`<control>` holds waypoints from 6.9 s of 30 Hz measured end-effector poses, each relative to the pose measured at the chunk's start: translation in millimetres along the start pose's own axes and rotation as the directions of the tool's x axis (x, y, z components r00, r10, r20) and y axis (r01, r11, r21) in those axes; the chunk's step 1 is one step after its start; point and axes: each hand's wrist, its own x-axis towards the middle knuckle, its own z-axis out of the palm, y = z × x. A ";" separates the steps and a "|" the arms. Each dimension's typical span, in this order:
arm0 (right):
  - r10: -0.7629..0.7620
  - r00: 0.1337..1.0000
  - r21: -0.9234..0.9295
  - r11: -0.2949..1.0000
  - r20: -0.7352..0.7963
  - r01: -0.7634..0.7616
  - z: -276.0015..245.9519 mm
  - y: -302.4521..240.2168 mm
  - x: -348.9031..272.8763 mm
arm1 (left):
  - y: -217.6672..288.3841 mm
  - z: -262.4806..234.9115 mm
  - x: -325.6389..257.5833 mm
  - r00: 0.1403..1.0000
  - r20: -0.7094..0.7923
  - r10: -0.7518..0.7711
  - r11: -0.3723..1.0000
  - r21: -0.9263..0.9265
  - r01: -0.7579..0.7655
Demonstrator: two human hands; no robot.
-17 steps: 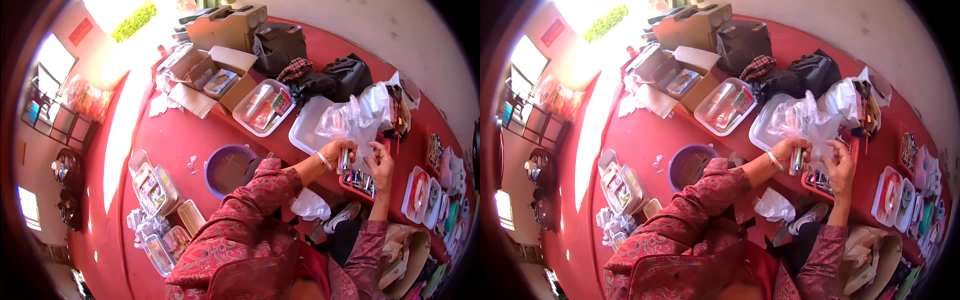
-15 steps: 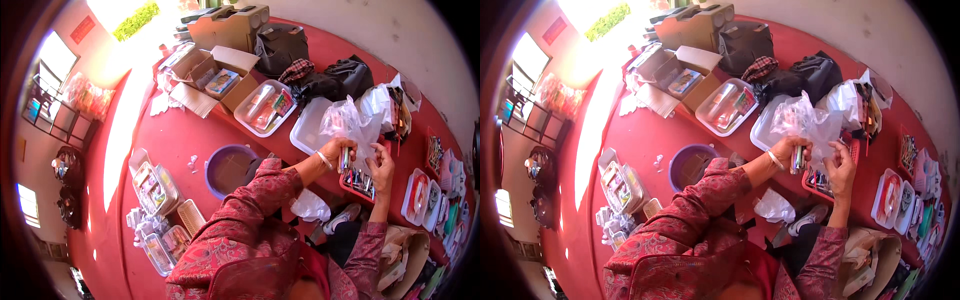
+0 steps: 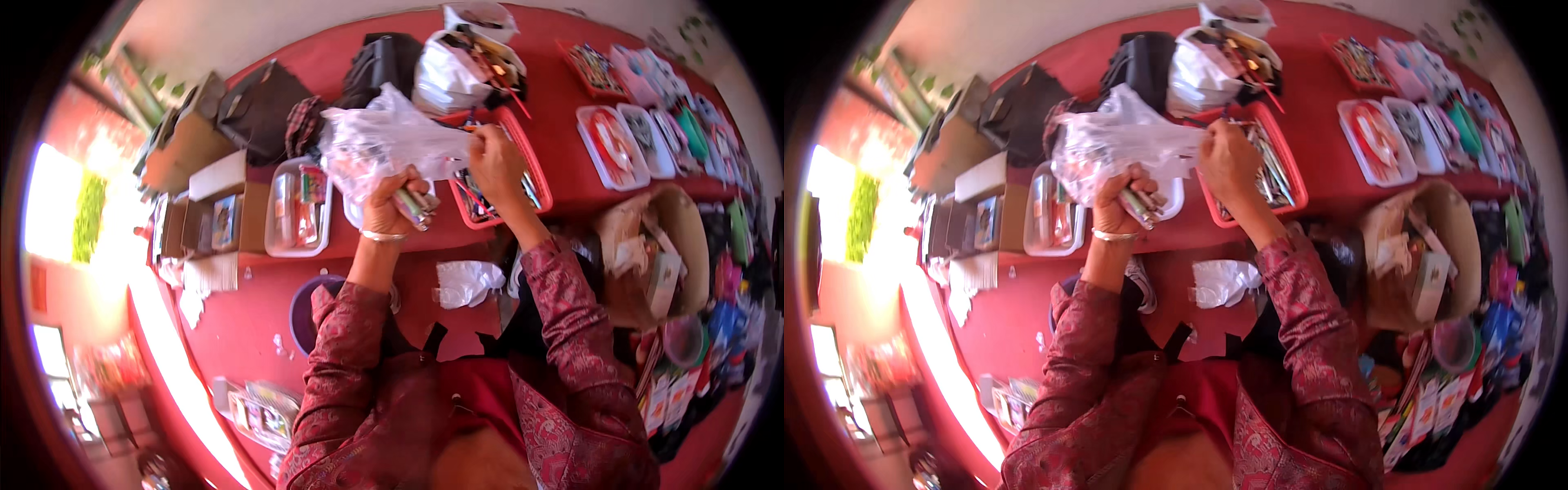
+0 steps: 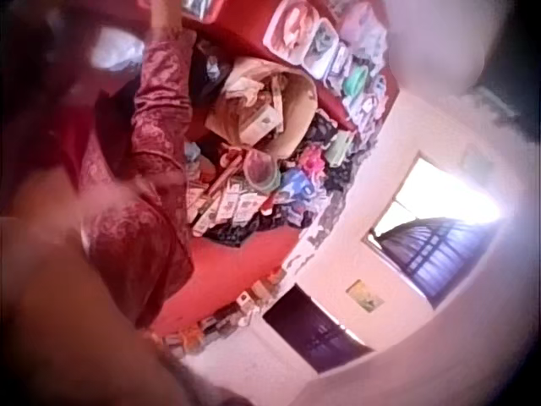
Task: The person sits on the floor and sorts a large collection of pens and pencils from a red basket into a white plastic container. They handle the items one by one, occasionally using a plastic bag to transfer a batch of pens before continuing to sort the remaining items.
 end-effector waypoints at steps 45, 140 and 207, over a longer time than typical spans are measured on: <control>-0.073 0.907 0.658 0.713 0.415 -0.244 -26.7 -35.4 -54.7 | -19.6 -97.7 26.1 0.522 -0.796 0.308 0.949 0.216 -0.231; -0.255 0.792 -0.109 0.921 0.555 0.373 111.9 -31.4 -64.6 | 68.3 -118.4 -51.1 0.791 -0.310 0.527 -0.555 0.580 0.597; 0.042 0.823 -0.436 0.863 0.567 0.256 99.5 104.7 45.8 | -113.6 -26.2 -30.8 0.812 -0.118 -0.572 -0.655 0.662 -0.365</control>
